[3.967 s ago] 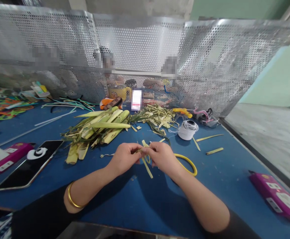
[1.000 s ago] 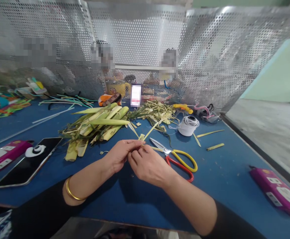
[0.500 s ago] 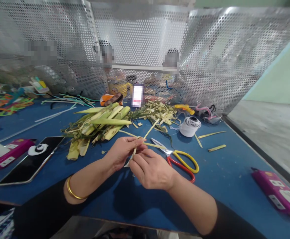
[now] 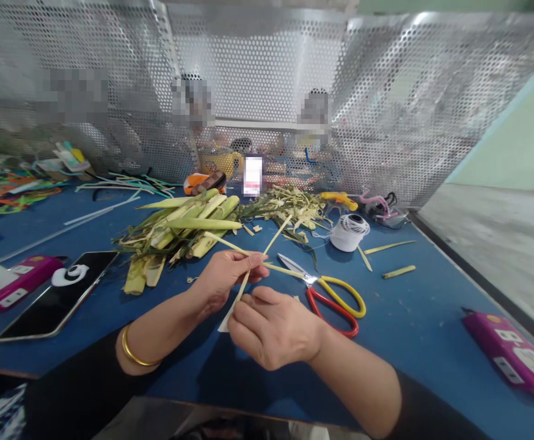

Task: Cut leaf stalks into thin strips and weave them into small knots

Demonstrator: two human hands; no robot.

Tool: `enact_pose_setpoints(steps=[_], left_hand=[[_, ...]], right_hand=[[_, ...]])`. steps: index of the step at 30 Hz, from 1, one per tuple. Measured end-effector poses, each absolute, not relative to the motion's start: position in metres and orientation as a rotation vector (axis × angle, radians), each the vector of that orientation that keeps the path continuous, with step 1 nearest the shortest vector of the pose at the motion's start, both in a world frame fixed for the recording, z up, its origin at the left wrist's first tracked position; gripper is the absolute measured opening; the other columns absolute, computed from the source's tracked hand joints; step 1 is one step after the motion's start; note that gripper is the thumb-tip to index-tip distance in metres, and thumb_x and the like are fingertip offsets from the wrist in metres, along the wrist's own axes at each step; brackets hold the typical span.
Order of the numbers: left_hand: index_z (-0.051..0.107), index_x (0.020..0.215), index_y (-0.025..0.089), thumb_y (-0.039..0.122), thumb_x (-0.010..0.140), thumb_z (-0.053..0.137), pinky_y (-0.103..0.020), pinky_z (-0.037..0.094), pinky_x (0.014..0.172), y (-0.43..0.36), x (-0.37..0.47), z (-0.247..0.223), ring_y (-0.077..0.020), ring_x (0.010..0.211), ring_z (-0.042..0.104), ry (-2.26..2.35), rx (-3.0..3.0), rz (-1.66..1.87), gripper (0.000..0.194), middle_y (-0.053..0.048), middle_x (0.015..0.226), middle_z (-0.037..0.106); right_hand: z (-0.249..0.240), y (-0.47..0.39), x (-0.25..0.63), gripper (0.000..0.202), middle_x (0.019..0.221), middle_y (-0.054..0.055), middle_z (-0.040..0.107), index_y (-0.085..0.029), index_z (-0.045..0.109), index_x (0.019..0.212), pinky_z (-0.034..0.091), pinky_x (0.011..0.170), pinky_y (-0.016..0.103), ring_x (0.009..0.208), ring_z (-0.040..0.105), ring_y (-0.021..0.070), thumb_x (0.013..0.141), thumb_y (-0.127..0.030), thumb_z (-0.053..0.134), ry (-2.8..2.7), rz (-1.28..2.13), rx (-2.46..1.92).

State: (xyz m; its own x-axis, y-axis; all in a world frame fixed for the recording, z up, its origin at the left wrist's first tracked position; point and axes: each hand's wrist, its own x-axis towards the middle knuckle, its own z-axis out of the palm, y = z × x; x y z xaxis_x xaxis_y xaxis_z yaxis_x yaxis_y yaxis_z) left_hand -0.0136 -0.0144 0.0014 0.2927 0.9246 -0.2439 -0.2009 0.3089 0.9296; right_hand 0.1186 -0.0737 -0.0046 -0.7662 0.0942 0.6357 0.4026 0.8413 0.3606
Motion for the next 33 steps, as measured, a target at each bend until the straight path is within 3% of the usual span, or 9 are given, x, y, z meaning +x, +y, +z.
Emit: enact_pose_setpoints(steps=[5,9,12,16,19,23,26,29,33], left_hand=[[0.070,0.071,0.010,0.033,0.065,0.080,-0.024,0.049,0.061,-0.008,-0.017,0.000,-0.0118,0.058,0.061,0.914,0.925,0.911,0.026,-0.005,0.062,0.067],[0.068,0.074,0.010,0.042,0.074,0.071,-0.024,0.048,0.057,-0.005,-0.019,0.004,-0.0128,0.057,0.062,0.933,0.943,0.881,0.032,-0.007,0.064,0.067],[0.067,0.077,0.011,0.045,0.076,0.068,-0.021,0.043,0.050,-0.006,-0.019,0.004,-0.0113,0.054,0.060,0.951,0.961,0.859,0.034,-0.006,0.066,0.066],[0.066,0.076,0.012,0.034,0.064,0.078,-0.018,0.028,0.040,-0.006,-0.018,0.000,-0.0057,0.045,0.048,1.022,1.139,0.881,0.028,-0.002,0.064,0.064],[0.066,0.071,0.012,0.029,0.065,0.076,-0.019,0.022,0.041,-0.004,-0.019,0.000,-0.0029,0.041,0.035,1.047,1.194,0.902,0.021,0.000,0.059,0.061],[0.067,0.069,0.013,0.029,0.064,0.075,-0.021,0.021,0.043,-0.004,-0.021,0.006,-0.0038,0.043,0.032,1.046,1.226,0.913,0.019,0.000,0.058,0.061],[0.068,0.071,0.014,0.030,0.064,0.075,-0.022,0.020,0.043,-0.005,-0.022,0.009,-0.0037,0.042,0.030,1.027,1.235,0.897,0.019,0.000,0.059,0.062],[0.069,0.074,0.014,0.035,0.068,0.073,-0.022,0.017,0.042,-0.008,-0.022,0.009,-0.0034,0.041,0.030,0.977,1.231,0.837,0.022,-0.002,0.063,0.063],[0.071,0.079,0.013,0.047,0.077,0.062,-0.022,0.014,0.040,-0.012,-0.020,0.010,-0.0041,0.040,0.032,0.890,1.234,0.715,0.035,-0.007,0.067,0.066]], right_hand=[[0.001,-0.064,0.129,0.019,0.093,0.011,0.069,-0.012,0.057,0.106,0.042,0.082,0.034,0.089,0.062,0.0204,0.093,-0.020,0.046,-2.143,-0.585,-0.855],[0.002,-0.051,0.140,0.022,0.076,0.007,0.066,-0.016,0.060,0.088,0.036,0.074,0.034,0.071,0.058,0.0198,0.095,-0.029,0.044,-2.138,-0.526,-1.313],[-0.003,-0.047,0.141,0.028,0.064,0.002,0.061,-0.017,0.058,0.076,0.033,0.071,0.031,0.059,0.053,0.0151,0.096,-0.025,0.040,-2.237,-0.421,-1.339],[-0.002,-0.049,0.141,0.029,0.060,0.000,0.058,-0.017,0.056,0.069,0.032,0.068,0.029,0.056,0.048,0.0132,0.093,-0.022,0.041,-2.226,-0.217,-1.368],[0.011,-0.050,0.148,0.025,0.057,-0.001,0.056,-0.018,0.057,0.066,0.032,0.061,0.026,0.055,0.047,0.0122,0.087,-0.021,0.045,-2.160,0.202,-1.447],[0.031,-0.049,0.162,0.026,0.050,-0.004,0.049,-0.018,0.060,0.064,0.031,0.051,0.024,0.050,0.044,0.0109,0.083,-0.033,0.050,-1.968,0.837,-1.450],[0.037,-0.046,0.169,0.033,0.050,-0.003,0.050,-0.017,0.062,0.062,0.035,0.054,0.025,0.051,0.045,0.0112,0.081,-0.043,0.053,-1.858,1.026,-1.398],[0.033,-0.041,0.172,0.037,0.064,0.002,0.061,-0.017,0.067,0.069,0.042,0.063,0.028,0.063,0.054,0.0142,0.078,-0.051,0.057,-1.752,1.119,-1.411],[0.019,-0.033,0.169,0.036,0.071,0.002,0.063,-0.016,0.068,0.072,0.044,0.069,0.029,0.067,0.055,0.0129,0.071,-0.052,0.066,-1.507,1.204,-1.366]])
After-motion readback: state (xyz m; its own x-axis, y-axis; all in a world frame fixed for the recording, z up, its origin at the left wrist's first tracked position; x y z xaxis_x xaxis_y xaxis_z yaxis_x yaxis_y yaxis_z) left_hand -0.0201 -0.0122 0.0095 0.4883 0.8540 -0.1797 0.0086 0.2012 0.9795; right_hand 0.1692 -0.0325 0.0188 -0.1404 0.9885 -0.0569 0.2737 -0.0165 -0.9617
